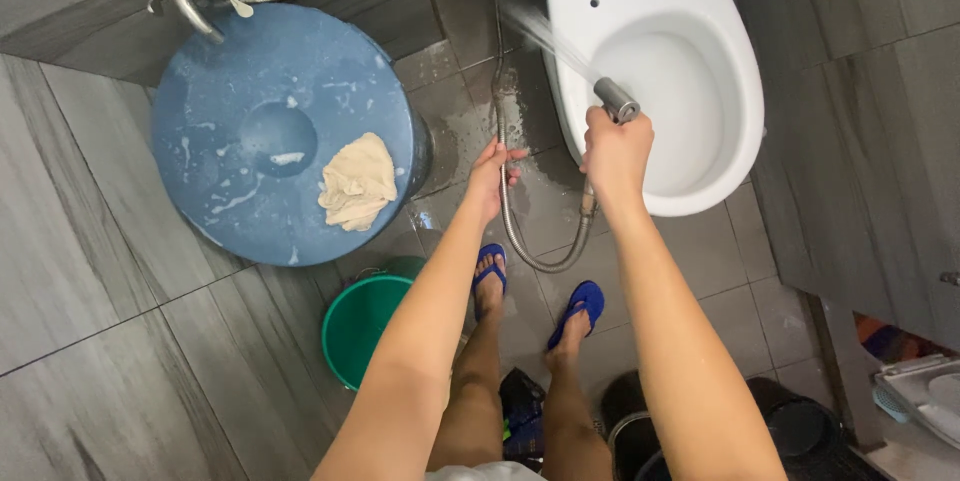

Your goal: Scrubbing and washing a bidet sprayer and a cleaning cloth in a bathroom.

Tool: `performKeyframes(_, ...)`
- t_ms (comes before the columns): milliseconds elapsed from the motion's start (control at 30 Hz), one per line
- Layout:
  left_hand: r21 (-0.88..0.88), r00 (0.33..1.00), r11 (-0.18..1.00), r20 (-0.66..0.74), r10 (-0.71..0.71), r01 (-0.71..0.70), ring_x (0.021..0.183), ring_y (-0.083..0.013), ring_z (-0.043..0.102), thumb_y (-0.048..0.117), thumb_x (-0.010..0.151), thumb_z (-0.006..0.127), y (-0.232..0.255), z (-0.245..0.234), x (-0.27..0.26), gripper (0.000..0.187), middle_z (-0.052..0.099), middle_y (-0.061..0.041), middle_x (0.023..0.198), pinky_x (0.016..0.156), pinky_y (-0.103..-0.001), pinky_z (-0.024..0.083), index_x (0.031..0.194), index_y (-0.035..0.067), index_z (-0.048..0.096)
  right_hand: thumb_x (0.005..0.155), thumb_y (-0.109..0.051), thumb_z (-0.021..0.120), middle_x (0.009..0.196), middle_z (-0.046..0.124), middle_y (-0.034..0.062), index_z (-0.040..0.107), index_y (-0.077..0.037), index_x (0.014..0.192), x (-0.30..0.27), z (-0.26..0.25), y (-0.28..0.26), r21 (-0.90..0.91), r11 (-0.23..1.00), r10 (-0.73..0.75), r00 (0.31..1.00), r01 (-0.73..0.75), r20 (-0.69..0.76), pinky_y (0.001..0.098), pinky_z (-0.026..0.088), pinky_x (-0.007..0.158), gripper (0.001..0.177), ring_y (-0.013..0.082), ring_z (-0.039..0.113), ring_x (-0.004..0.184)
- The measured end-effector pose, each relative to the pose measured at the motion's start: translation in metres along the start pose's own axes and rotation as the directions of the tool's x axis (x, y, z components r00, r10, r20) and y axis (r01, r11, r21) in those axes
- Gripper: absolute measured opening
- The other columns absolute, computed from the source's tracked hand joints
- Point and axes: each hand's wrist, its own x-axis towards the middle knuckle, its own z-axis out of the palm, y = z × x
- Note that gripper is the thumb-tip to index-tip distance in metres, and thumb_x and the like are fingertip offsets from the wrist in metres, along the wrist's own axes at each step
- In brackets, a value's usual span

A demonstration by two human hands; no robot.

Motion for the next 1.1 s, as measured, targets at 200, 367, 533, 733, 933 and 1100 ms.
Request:
performKeyframes(200, -0.172, 0.999, 0.985, 0.036, 0.03, -0.023, 0.094, -0.0223, 0.067, 0.017, 0.109, 0.042, -0.001, 0.0, 0.021, 0.031, 0.068, -0.013, 0.124, 0.084, -0.035, 0.057, 0.138, 0.007, 0.049, 0.086, -0.014, 0.061, 0.056, 0.053, 0.0025, 0.057, -0.003, 0.074, 0.004, -0.003, -0.006, -0.02, 0.999, 0.048, 0.997, -0.046, 0.067, 0.033, 0.042, 0.038, 0.016, 0.0129, 0.049, 0.042)
performKeyframes(367, -0.325, 0.995, 0.946, 0.092, 0.031, 0.001, 0.114, -0.0284, 0.066, 0.007, 0.104, 0.042, 0.031, 0.02, -0.004, 0.034, 0.059, -0.006, 0.142, 0.097, -0.044, 0.057, 0.138, 0.008, 0.043, 0.084, -0.016, 0.062, 0.056, 0.054, 0.0053, 0.059, 0.0, 0.073, 0.009, -0.003, 0.023, -0.187, 0.972, 0.184, 0.958, -0.144, 0.22, 0.0352, 0.043, 0.038, 0.019, 0.0163, 0.05, 0.041)
performKeyframes(533, -0.311, 0.988, 0.95, 0.148, 0.048, 0.001, 0.113, -0.0265, 0.063, 0.004, 0.099, 0.042, 0.011, 0.013, 0.018, 0.044, 0.056, -0.002, 0.144, 0.098, -0.044, 0.057, 0.142, 0.011, 0.042, 0.083, -0.015, 0.064, 0.056, 0.055, 0.0062, 0.061, 0.002, 0.071, 0.003, -0.002, 0.024, -0.238, 0.951, 0.263, 0.919, -0.196, 0.293, 0.036, 0.042, 0.039, 0.021, 0.0175, 0.05, 0.041)
performKeyframes(733, -0.357, 0.982, 0.93, 0.12, 0.144, -0.092, 0.108, -0.0247, 0.067, 0.0, 0.1, 0.051, -0.027, -0.02, 0.075, 0.029, 0.066, -0.016, 0.127, 0.096, -0.037, 0.058, 0.129, -0.002, 0.053, 0.083, -0.013, 0.062, 0.055, 0.052, 0.0055, 0.06, 0.001, 0.07, 0.003, -0.003, 0.018, -0.143, 0.975, 0.21, 0.925, -0.172, 0.316, 0.0353, 0.04, 0.038, 0.019, 0.0169, 0.047, 0.041)
performKeyframes(933, -0.216, 0.968, 0.945, -0.103, 0.23, -0.248, 0.083, -0.0224, 0.073, 0.001, 0.097, 0.061, 0.033, 0.013, 0.038, 0.008, 0.071, -0.017, 0.097, 0.072, -0.03, 0.061, 0.105, 0.0, 0.058, 0.085, -0.013, 0.062, 0.055, 0.053, 0.0034, 0.06, -0.002, 0.072, 0.009, -0.005, 0.004, -0.083, 0.987, 0.152, 0.951, -0.134, 0.269, 0.0337, 0.04, 0.038, 0.017, 0.0141, 0.048, 0.042)
performKeyframes(1100, 0.326, 0.897, 0.864, -0.092, 0.432, -0.383, 0.058, -0.0204, 0.065, 0.014, 0.099, 0.066, 0.062, 0.018, 0.069, 0.017, 0.066, -0.013, 0.079, 0.05, -0.032, 0.054, 0.105, 0.0, 0.058, 0.086, -0.014, 0.062, 0.057, 0.052, 0.0024, 0.059, -0.005, 0.077, 0.009, -0.004, -0.012, 0.023, 0.999, 0.025, 0.983, -0.03, 0.18, 0.0318, 0.042, 0.037, 0.013, 0.013, 0.048, 0.042)
